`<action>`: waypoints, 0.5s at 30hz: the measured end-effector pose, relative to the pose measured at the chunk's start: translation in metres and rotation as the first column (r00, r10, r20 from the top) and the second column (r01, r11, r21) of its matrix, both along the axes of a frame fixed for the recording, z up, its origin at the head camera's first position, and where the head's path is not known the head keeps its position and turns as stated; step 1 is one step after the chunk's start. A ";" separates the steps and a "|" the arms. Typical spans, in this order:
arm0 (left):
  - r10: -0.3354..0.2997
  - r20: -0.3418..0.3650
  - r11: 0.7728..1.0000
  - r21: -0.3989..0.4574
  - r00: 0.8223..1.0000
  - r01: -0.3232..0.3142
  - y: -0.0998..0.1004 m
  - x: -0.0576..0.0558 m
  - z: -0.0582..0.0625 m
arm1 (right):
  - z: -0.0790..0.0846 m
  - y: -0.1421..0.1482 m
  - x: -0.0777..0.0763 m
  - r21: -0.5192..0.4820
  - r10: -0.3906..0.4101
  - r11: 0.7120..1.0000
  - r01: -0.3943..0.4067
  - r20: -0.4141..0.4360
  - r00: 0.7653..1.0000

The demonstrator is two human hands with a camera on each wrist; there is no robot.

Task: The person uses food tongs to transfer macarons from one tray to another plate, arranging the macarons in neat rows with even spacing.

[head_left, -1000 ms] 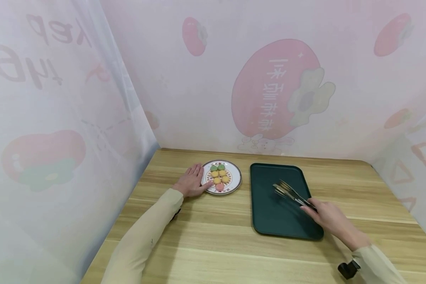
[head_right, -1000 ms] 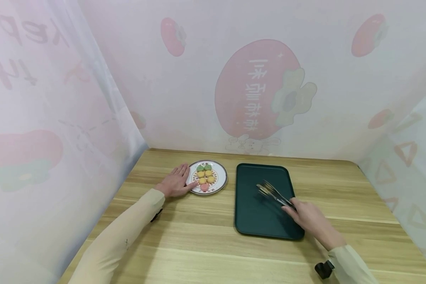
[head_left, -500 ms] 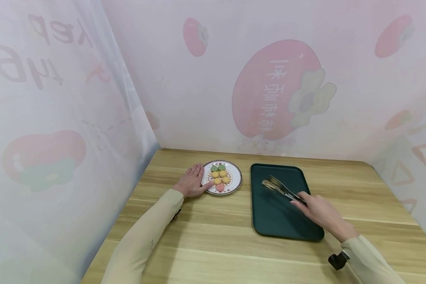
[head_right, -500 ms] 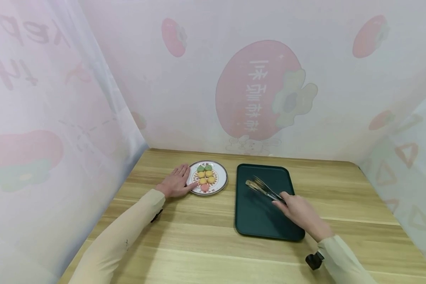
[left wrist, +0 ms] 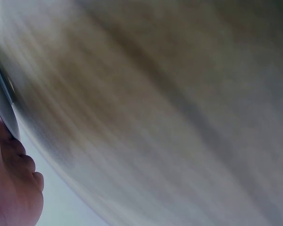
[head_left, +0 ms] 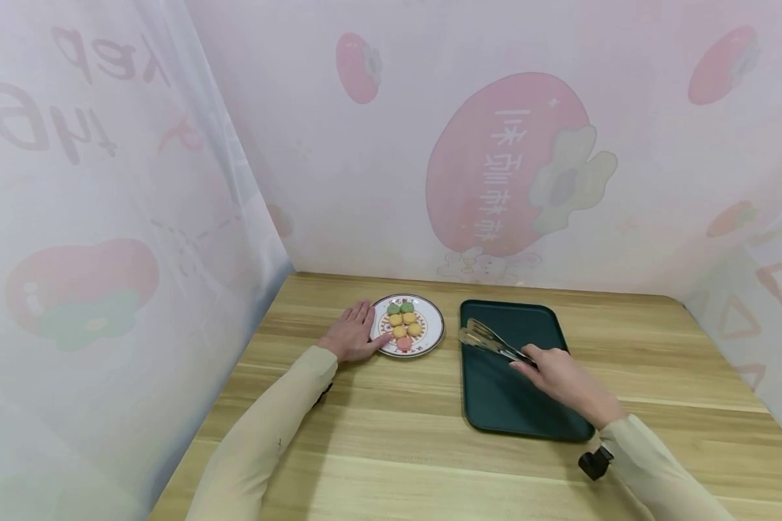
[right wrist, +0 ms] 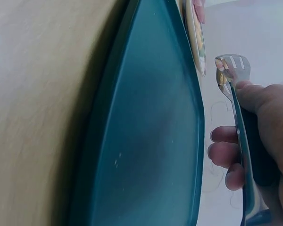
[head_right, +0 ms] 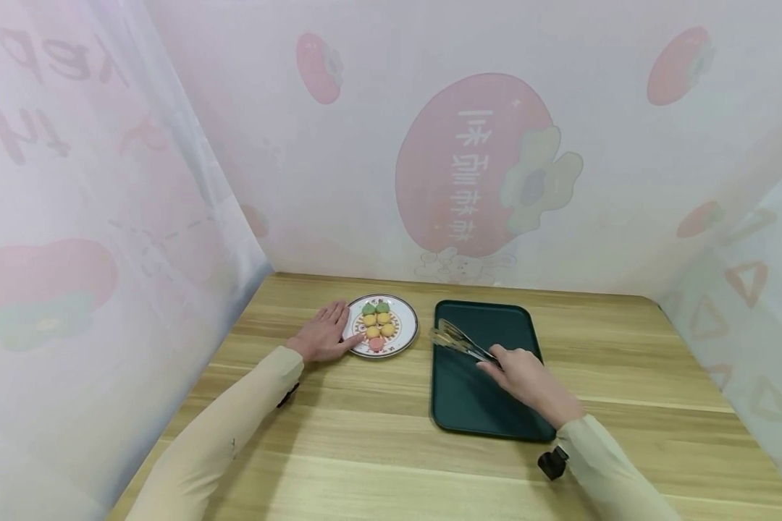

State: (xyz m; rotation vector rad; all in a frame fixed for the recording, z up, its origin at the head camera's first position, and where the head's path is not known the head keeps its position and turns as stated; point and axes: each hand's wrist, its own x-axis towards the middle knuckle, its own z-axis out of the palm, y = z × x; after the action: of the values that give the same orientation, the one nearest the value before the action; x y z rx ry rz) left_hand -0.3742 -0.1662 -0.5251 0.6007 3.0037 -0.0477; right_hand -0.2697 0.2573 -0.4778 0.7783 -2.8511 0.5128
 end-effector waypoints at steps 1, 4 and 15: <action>0.001 0.001 1.000 -0.001 1.000 -0.001 0.000 0.000 0.000 | 0.000 -0.002 -0.001 -0.006 0.006 1.000 -0.006 -0.004 1.000; 0.005 0.008 1.000 0.000 1.000 -0.005 -0.001 0.000 0.001 | -0.001 -0.009 -0.005 -0.020 0.016 1.000 -0.017 -0.024 1.000; -0.002 0.013 1.000 -0.020 1.000 0.002 -0.001 -0.002 0.000 | -0.001 -0.033 -0.015 -0.025 0.044 0.999 -0.044 -0.018 0.999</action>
State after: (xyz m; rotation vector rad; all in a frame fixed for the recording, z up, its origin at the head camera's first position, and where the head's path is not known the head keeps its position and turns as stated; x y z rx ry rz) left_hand -0.3758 -0.1675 -0.5254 0.6002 2.9864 -0.0741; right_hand -0.2850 0.2247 -0.4792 0.8386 -2.8110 0.5444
